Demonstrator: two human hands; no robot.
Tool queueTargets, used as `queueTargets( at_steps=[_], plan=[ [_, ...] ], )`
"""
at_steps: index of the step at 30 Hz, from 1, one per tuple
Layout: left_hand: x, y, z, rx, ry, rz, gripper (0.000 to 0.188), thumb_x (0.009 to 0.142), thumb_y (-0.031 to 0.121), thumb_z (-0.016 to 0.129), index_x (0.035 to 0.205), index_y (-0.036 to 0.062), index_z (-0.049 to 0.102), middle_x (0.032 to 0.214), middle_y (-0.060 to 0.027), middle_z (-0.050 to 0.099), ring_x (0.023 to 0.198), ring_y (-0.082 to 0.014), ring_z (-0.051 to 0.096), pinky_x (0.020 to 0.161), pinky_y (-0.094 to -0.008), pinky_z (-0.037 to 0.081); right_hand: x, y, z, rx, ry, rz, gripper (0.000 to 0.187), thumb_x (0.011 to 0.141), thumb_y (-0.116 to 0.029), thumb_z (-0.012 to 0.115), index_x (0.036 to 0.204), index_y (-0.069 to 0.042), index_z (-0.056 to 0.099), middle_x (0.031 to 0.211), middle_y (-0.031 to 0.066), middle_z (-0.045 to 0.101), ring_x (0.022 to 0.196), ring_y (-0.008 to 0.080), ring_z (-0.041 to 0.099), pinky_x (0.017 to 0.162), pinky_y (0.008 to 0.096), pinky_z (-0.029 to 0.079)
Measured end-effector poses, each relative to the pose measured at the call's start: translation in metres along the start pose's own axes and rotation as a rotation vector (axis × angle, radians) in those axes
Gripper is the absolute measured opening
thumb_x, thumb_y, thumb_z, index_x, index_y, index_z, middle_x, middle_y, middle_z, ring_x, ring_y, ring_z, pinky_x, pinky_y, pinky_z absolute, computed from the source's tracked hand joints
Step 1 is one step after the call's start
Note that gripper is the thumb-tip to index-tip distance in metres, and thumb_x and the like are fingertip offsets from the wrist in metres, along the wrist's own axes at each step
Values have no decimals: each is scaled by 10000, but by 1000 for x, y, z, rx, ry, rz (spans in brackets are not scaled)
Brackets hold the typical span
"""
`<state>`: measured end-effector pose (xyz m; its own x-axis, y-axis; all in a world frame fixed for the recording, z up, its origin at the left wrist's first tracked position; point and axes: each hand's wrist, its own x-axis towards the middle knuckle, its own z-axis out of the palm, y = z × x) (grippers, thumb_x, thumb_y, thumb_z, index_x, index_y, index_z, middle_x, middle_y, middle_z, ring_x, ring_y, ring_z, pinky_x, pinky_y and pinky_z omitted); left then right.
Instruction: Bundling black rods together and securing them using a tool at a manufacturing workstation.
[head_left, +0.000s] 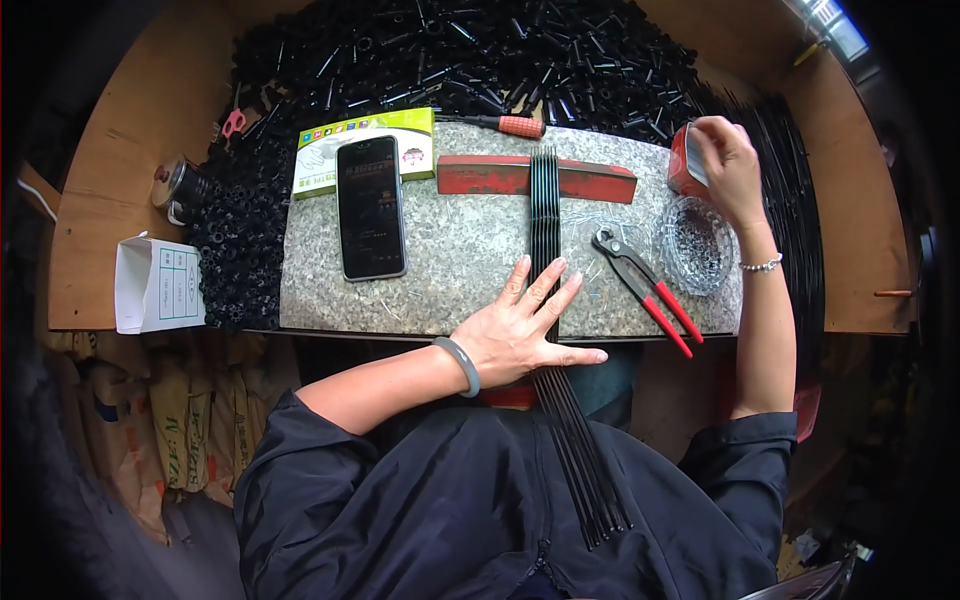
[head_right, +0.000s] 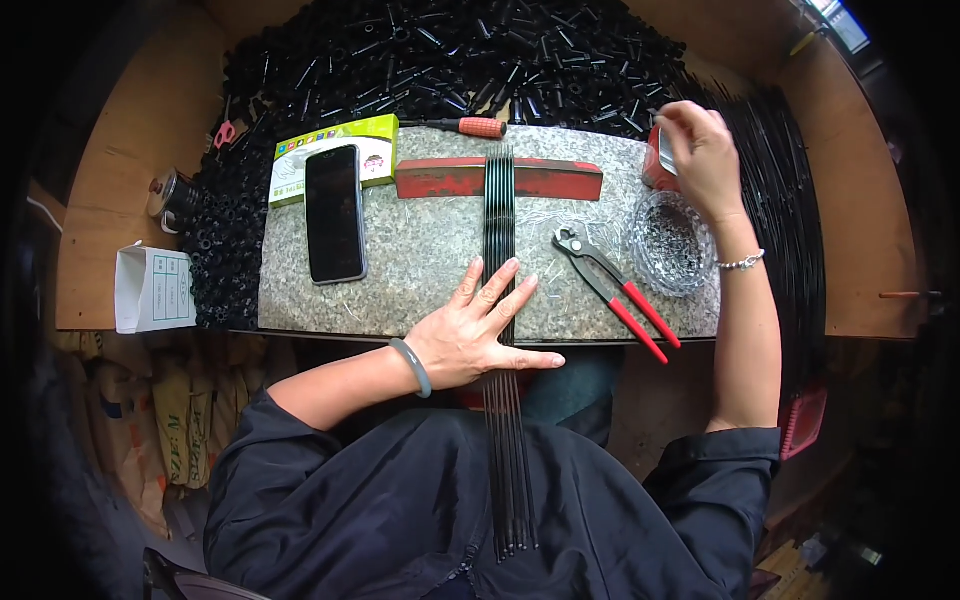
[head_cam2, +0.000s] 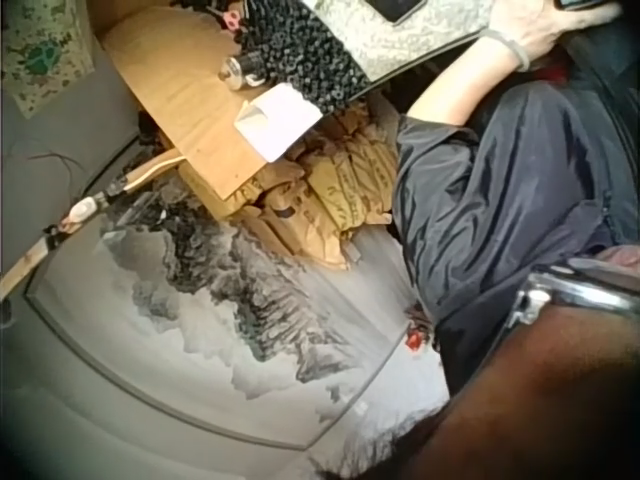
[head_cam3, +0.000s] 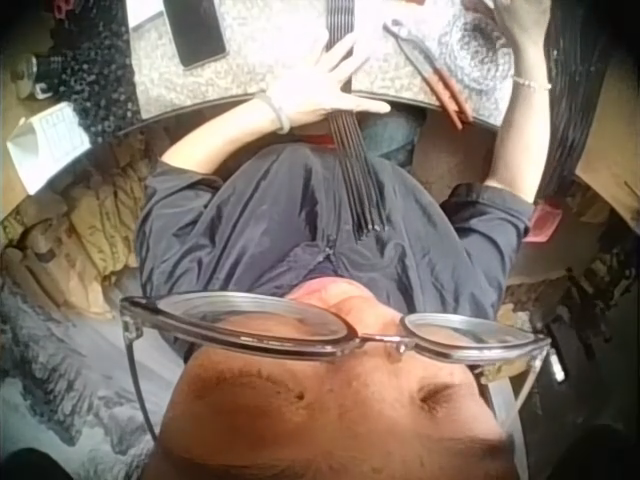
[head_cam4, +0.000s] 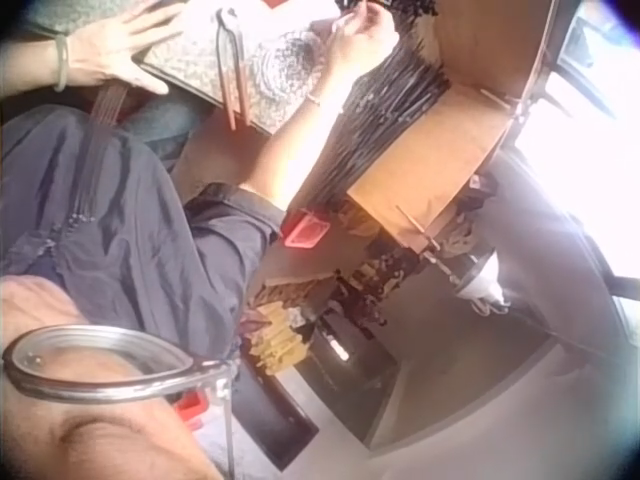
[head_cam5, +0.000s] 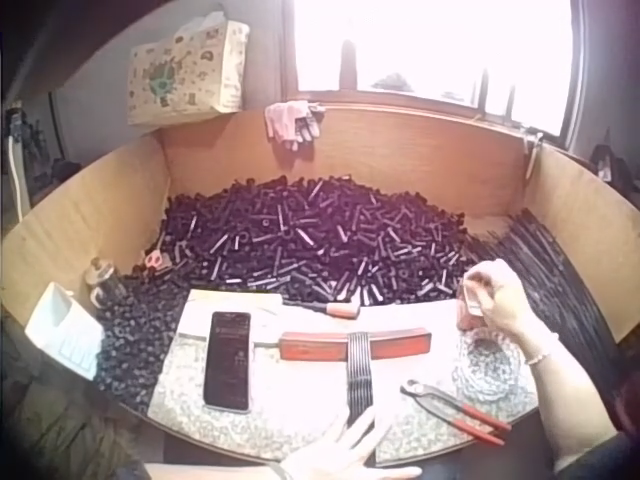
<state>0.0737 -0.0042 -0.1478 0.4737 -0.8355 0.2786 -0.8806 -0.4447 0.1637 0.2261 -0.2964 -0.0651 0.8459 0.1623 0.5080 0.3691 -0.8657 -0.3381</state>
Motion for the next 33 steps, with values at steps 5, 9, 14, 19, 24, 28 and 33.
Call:
queueTargets(
  at_steps=[5,9,14,19,24,28,33],
  plan=[
    [0,-1,-2,4,-10,1,671,825,181,484,1374,515,291,1410,-286,302,1317,-479,283,1021,-649,245,-9,-52,50,337,-322,28,150,844,-163,629,927,-51,683,827,92,618,718,180,577,671,295,467],
    [0,-1,-1,1,-2,5,683,815,173,490,1374,513,293,1405,-288,310,1314,-477,289,1023,-646,242,-8,-61,70,278,-472,81,167,831,-173,645,936,-54,700,823,96,619,711,183,575,669,298,467],
    [-1,-1,-1,-10,1,1,694,807,164,496,1373,511,296,1409,-288,306,1316,-474,289,1024,-643,244,-8,-62,80,321,-461,100,165,846,-162,648,928,-26,695,801,45,597,669,110,512,627,256,429],
    [-1,-1,0,-27,10,-3,695,804,162,501,1372,509,301,1413,-287,301,1316,-475,287,1024,-641,245,-9,-61,80,334,-457,118,166,845,-165,651,930,-30,696,792,37,594,664,99,505,621,255,429],
    [-1,-1,0,-33,7,-5,695,804,161,502,1371,510,303,1417,-286,295,1318,-477,282,1027,-639,241,-9,-61,82,342,-456,119,166,842,-166,657,924,-28,696,786,29,592,662,91,502,616,250,426],
    [-1,-1,-1,-36,-1,-7,705,799,149,505,1371,510,305,1423,-285,283,1324,-479,266,1030,-639,237,-8,-62,82,335,-474,132,168,840,-169,662,926,-30,699,792,24,587,664,88,500,614,246,424],
    [-1,-2,-1,-58,-4,-1,726,781,131,520,1366,509,316,1453,-244,259,1333,-482,244,1034,-639,233,-6,-69,85,328,-455,128,167,835,-175,670,880,-15,687,753,15,586,646,77,492,593,242,419]
  ],
)
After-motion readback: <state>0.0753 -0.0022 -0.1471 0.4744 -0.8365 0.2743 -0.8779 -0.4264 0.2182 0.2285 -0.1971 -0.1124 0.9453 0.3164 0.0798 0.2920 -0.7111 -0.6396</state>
